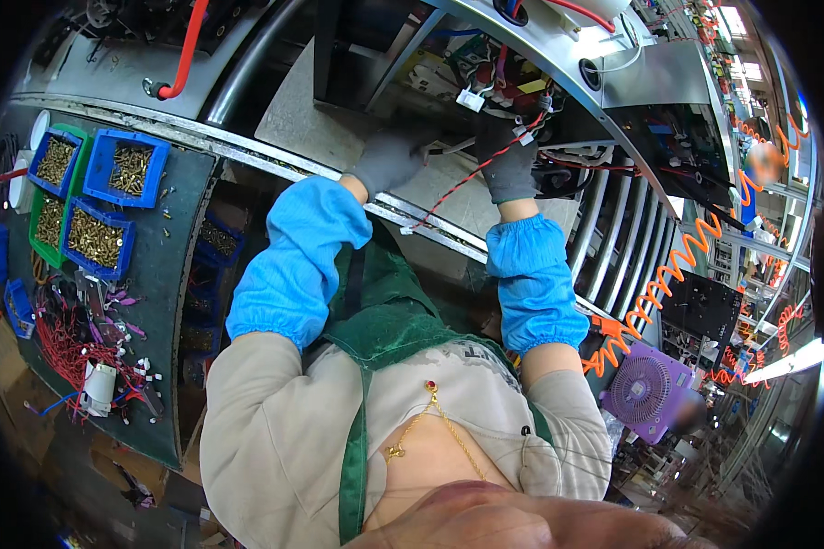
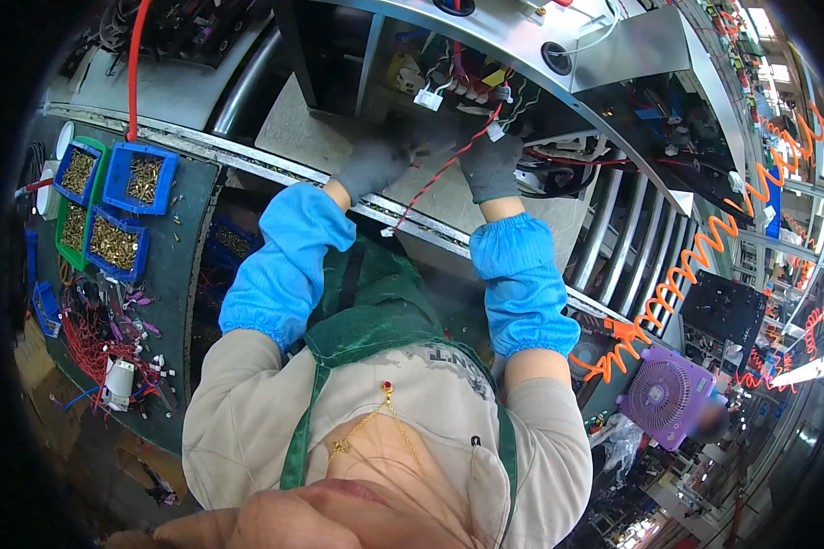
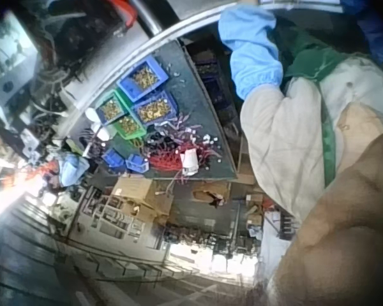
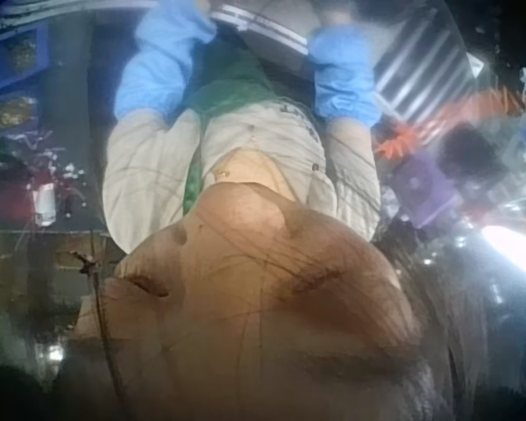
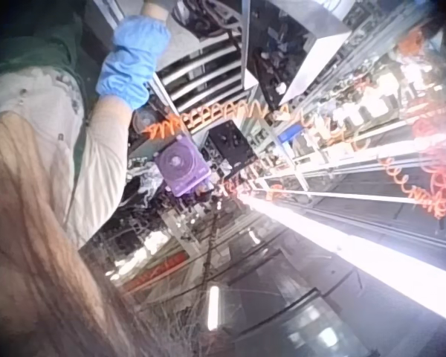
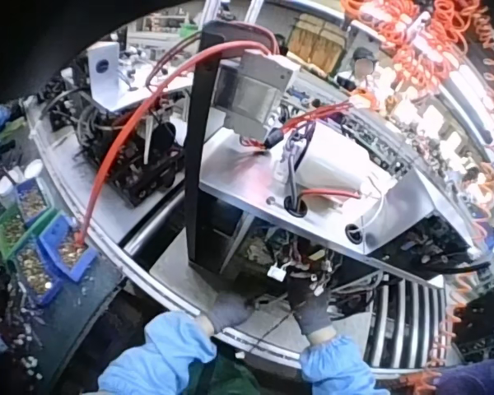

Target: Manually assemble internal components and wiring into an electronic housing using an electric screwdriver.

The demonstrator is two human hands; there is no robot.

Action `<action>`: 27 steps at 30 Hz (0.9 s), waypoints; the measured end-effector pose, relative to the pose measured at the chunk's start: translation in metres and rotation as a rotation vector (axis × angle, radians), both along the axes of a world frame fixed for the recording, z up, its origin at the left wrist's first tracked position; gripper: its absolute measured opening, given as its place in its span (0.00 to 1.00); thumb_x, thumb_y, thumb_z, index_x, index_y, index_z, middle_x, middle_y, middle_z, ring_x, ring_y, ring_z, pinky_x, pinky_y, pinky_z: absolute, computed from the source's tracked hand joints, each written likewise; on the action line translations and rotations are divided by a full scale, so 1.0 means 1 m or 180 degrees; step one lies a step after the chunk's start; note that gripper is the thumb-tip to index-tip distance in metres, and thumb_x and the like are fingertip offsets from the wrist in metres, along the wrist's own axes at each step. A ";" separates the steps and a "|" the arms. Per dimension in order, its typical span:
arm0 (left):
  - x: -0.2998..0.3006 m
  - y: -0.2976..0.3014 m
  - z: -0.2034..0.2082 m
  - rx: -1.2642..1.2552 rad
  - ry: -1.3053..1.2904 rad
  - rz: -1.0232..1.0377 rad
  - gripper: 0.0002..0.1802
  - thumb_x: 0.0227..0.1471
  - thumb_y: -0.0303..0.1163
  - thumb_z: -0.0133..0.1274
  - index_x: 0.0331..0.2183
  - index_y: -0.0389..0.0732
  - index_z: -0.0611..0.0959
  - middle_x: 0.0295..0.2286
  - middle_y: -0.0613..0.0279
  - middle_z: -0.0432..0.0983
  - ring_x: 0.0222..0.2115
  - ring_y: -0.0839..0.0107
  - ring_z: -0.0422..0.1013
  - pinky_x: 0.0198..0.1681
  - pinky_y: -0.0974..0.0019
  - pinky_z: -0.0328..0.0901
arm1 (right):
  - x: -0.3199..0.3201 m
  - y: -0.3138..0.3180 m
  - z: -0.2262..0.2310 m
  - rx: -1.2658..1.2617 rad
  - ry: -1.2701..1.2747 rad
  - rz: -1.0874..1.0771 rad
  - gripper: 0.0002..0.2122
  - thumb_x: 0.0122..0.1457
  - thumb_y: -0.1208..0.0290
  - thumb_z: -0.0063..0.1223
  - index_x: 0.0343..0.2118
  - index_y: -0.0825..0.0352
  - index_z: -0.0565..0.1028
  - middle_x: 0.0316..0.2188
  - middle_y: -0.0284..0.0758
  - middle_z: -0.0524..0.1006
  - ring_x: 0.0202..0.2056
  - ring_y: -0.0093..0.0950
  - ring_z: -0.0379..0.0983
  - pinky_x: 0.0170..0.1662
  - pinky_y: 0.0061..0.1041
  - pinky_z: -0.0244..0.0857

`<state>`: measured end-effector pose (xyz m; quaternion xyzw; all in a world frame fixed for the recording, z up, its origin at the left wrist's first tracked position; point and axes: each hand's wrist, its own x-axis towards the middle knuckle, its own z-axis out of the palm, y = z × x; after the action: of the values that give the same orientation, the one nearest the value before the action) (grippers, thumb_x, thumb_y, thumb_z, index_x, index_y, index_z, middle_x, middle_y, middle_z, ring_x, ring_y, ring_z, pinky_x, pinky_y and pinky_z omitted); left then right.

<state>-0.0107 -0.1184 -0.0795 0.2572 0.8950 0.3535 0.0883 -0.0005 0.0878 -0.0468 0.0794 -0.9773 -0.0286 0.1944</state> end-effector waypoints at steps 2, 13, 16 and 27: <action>0.005 -0.009 -0.016 -0.0003 0.0242 -0.0084 0.20 0.48 0.31 0.49 0.46 0.47 0.77 0.30 0.57 0.78 0.30 0.62 0.74 0.35 0.61 0.67 | 0.001 -0.003 0.002 0.0081 0.0031 0.0142 0.07 0.51 0.64 0.51 0.30 0.57 0.77 0.23 0.36 0.76 0.25 0.39 0.73 0.24 0.35 0.64; 0.011 -0.059 -0.007 0.2443 -0.1304 0.0145 0.22 0.44 0.33 0.59 0.44 0.40 0.78 0.35 0.61 0.78 0.33 0.73 0.73 0.37 0.71 0.66 | 0.012 -0.046 0.040 0.0293 -0.0488 0.1589 0.14 0.47 0.71 0.51 0.39 0.52 0.74 0.37 0.31 0.75 0.29 0.31 0.74 0.26 0.29 0.68; 0.008 -0.064 0.016 0.2261 -0.1341 0.0199 0.22 0.46 0.34 0.58 0.43 0.34 0.77 0.33 0.59 0.77 0.35 0.71 0.71 0.42 0.69 0.64 | 0.013 -0.045 0.039 0.0406 -0.0681 0.1462 0.17 0.46 0.70 0.53 0.41 0.51 0.75 0.39 0.33 0.75 0.31 0.32 0.75 0.28 0.29 0.69; -0.017 -0.063 0.031 0.0691 -0.0772 -0.0508 0.18 0.49 0.46 0.52 0.31 0.40 0.81 0.25 0.61 0.77 0.26 0.67 0.73 0.31 0.63 0.65 | -0.001 -0.030 0.023 0.0855 -0.1754 0.1119 0.13 0.50 0.65 0.52 0.41 0.54 0.75 0.34 0.37 0.76 0.29 0.36 0.75 0.28 0.30 0.69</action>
<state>-0.0282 -0.1810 -0.0481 0.2909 0.8111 0.4684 0.1951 -0.0010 0.0581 -0.0236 0.2760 -0.9519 -0.1006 -0.0868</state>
